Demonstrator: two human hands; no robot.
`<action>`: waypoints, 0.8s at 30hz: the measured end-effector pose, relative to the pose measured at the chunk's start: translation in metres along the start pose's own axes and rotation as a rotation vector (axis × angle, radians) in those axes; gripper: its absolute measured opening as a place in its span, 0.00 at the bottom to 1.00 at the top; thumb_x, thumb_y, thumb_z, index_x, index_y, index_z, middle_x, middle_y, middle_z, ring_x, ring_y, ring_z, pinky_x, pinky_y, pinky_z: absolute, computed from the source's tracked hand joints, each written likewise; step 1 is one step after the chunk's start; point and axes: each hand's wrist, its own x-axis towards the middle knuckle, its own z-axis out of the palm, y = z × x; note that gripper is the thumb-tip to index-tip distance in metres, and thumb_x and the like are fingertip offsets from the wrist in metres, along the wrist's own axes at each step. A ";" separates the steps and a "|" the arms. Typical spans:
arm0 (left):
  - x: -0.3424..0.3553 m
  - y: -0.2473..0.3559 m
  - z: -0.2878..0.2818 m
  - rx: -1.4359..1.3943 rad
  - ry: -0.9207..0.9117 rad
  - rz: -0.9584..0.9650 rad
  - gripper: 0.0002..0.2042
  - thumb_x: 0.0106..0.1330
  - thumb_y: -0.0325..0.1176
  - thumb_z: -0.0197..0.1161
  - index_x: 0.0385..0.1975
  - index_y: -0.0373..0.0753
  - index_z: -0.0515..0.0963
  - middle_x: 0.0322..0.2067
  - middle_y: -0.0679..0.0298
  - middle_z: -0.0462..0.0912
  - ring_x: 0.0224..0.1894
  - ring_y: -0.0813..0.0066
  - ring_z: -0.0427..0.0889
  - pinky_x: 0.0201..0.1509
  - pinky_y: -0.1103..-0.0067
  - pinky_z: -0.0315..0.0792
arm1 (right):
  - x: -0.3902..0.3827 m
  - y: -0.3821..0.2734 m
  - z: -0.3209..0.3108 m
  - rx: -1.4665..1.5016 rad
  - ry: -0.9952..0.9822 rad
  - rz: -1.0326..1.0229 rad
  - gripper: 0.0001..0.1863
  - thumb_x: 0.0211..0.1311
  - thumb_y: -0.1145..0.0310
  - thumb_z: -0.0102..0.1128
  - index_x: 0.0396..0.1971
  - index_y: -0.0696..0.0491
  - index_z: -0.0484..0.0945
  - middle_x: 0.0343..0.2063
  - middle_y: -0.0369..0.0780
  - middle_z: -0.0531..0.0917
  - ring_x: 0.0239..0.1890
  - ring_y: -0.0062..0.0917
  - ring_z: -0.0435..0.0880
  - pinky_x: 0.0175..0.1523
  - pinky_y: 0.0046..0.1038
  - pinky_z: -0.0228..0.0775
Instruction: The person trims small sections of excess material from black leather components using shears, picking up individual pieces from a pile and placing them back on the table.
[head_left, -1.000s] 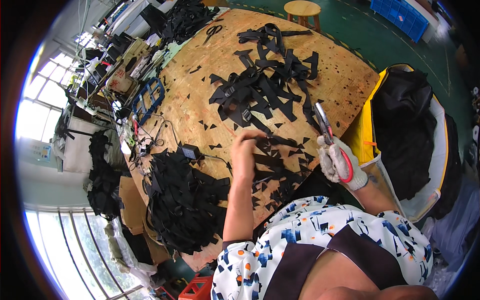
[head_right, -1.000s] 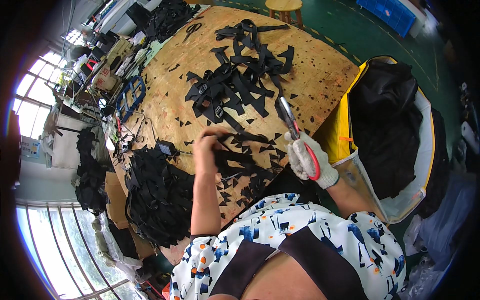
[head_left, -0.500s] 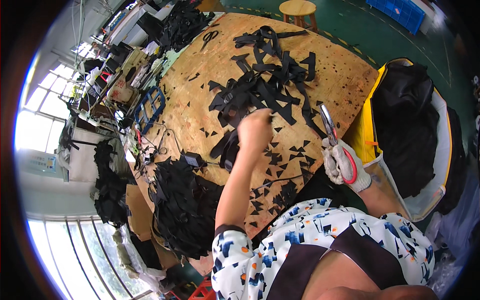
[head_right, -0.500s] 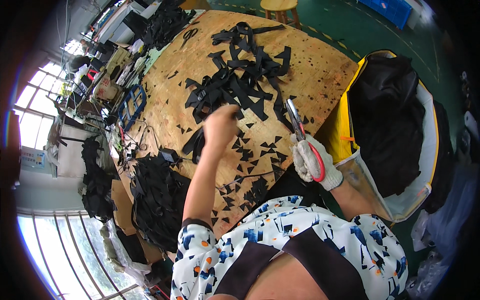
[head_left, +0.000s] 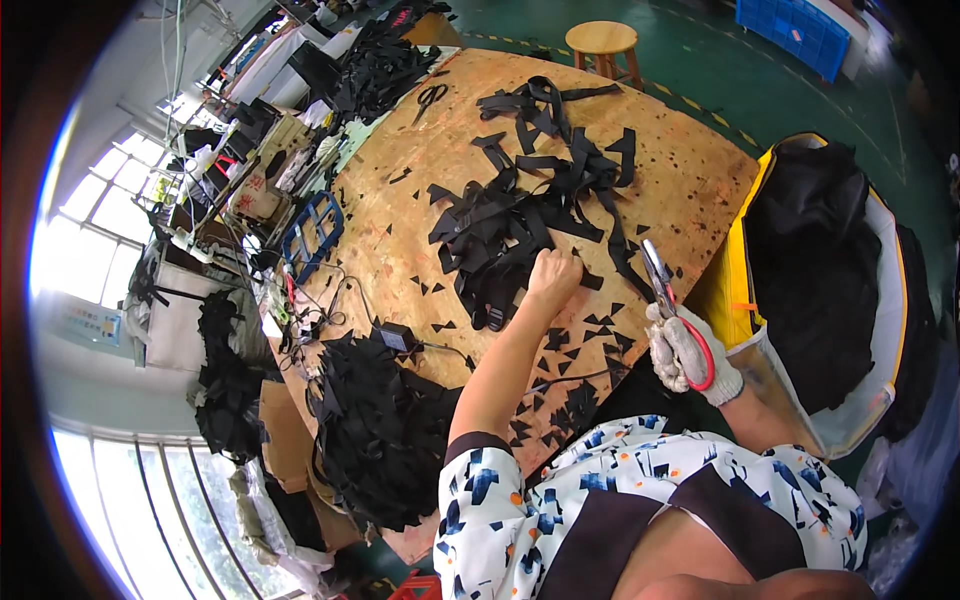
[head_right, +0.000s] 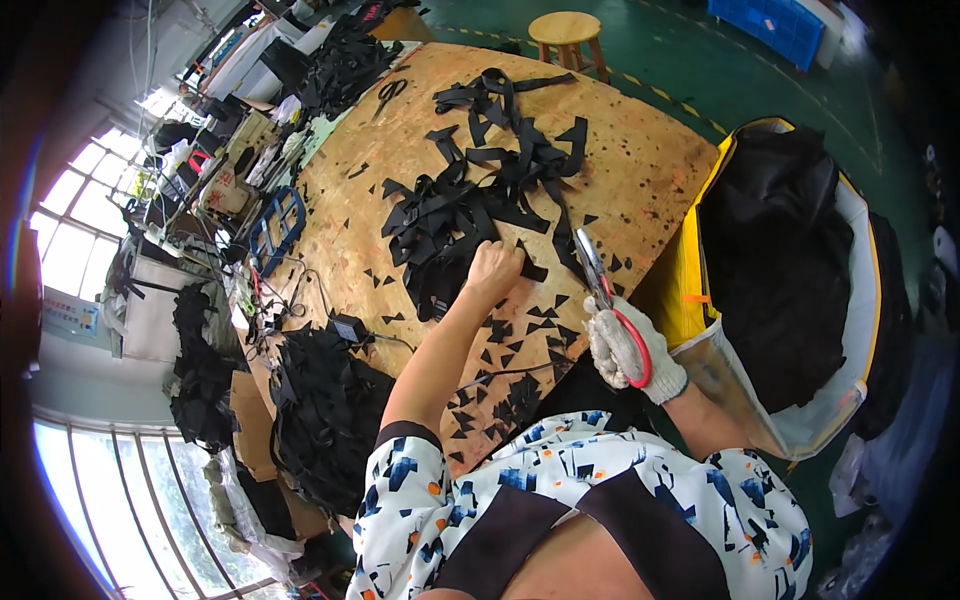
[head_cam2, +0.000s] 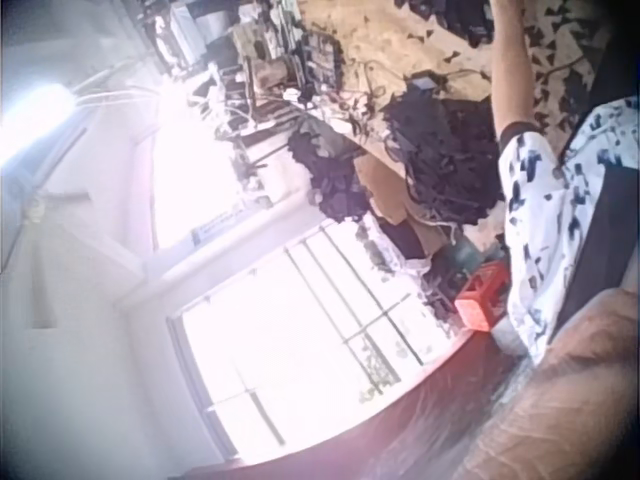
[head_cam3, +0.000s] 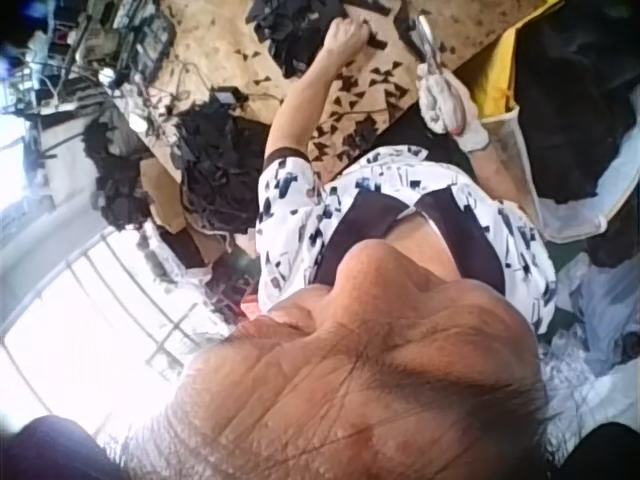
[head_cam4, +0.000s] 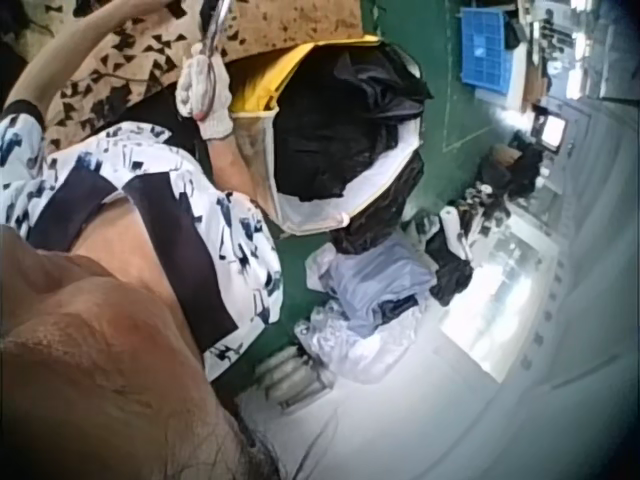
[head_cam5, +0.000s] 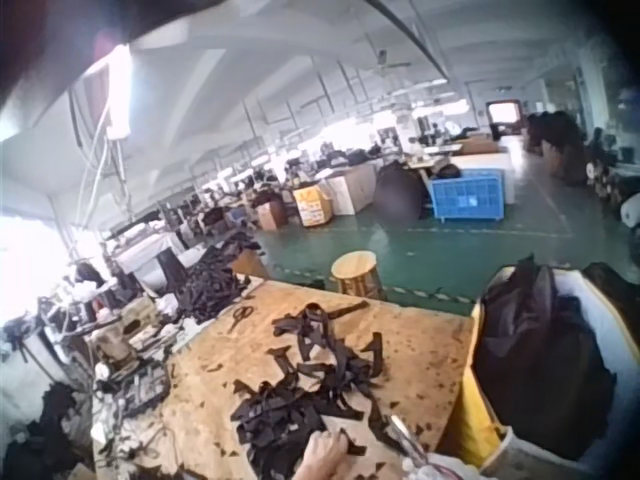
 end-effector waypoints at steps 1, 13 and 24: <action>-0.004 0.001 -0.002 -0.005 0.010 0.002 0.03 0.54 0.30 0.56 0.26 0.40 0.75 0.27 0.63 0.78 0.34 0.71 0.78 0.37 0.76 0.68 | -0.001 0.001 0.000 -0.026 -0.021 -0.007 0.17 0.67 0.57 0.50 0.50 0.51 0.66 0.18 0.33 0.71 0.11 0.15 0.66 0.10 0.17 0.59; 0.014 0.010 -0.019 0.149 -0.142 0.158 0.04 0.54 0.30 0.57 0.25 0.41 0.79 0.27 0.65 0.80 0.31 0.70 0.81 0.33 0.78 0.69 | -0.002 -0.007 -0.010 0.094 -0.003 0.019 0.14 0.65 0.55 0.49 0.44 0.45 0.71 0.17 0.35 0.76 0.09 0.22 0.71 0.09 0.24 0.63; 0.002 0.012 -0.017 0.050 -0.226 0.095 0.07 0.54 0.31 0.58 0.30 0.39 0.79 0.25 0.62 0.80 0.32 0.68 0.81 0.35 0.74 0.71 | -0.011 -0.020 -0.007 -0.023 0.067 -0.158 0.13 0.66 0.60 0.51 0.46 0.49 0.70 0.15 0.33 0.73 0.09 0.17 0.69 0.08 0.19 0.61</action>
